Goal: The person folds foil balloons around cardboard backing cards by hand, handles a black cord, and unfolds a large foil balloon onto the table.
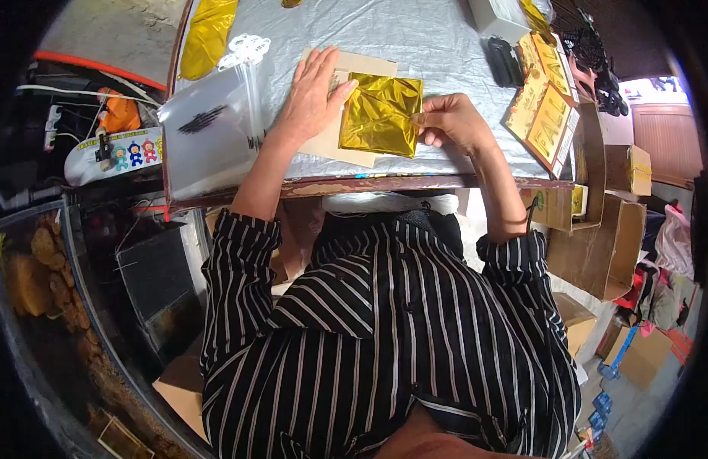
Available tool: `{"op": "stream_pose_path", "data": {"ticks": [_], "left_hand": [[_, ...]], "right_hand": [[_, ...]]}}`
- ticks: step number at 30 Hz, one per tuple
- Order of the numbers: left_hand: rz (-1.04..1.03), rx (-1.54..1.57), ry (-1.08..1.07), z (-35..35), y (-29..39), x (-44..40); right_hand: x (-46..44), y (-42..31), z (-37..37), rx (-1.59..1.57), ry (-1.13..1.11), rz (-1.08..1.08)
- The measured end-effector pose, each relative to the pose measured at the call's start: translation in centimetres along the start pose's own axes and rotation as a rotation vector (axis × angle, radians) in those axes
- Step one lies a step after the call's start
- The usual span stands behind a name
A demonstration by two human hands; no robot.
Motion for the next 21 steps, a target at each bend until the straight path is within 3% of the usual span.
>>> {"op": "stream_pose_path", "data": {"ticks": [7,9,12,16,21], "left_hand": [[0.017,0.013,0.045,0.1,0.3,-0.1],[0.023,0.252,0.082,0.8,-0.1,-0.1],[0.017,0.250,0.118,2.4,-1.0,0.3],[-0.033,-0.046,0.064,1.3,-1.2,0.8],[-0.011,0.034,0.035,1.2,-0.9,0.7]], "right_hand": [[-1.0,-1.0,-1.8,-0.019,-0.006,0.011],[-1.0,-1.1,-2.1,-0.016,-0.009,0.009],[-1.1,-1.1,-1.6,-0.005,-0.022,0.016],[-0.7,-1.1,-1.2,0.051,-0.050,0.028],[-1.2,-1.3,-1.8,0.067,-0.056,0.021]]}}
Point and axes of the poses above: each hand's wrist, its own x-axis away from the middle knuckle, its own z-axis out of the back of the hand, y = z × x, the point moved 2 cm from there along -x, towards the middle knuckle, and after that the axes turned 8 degrees about x, right-handed, at the moved point
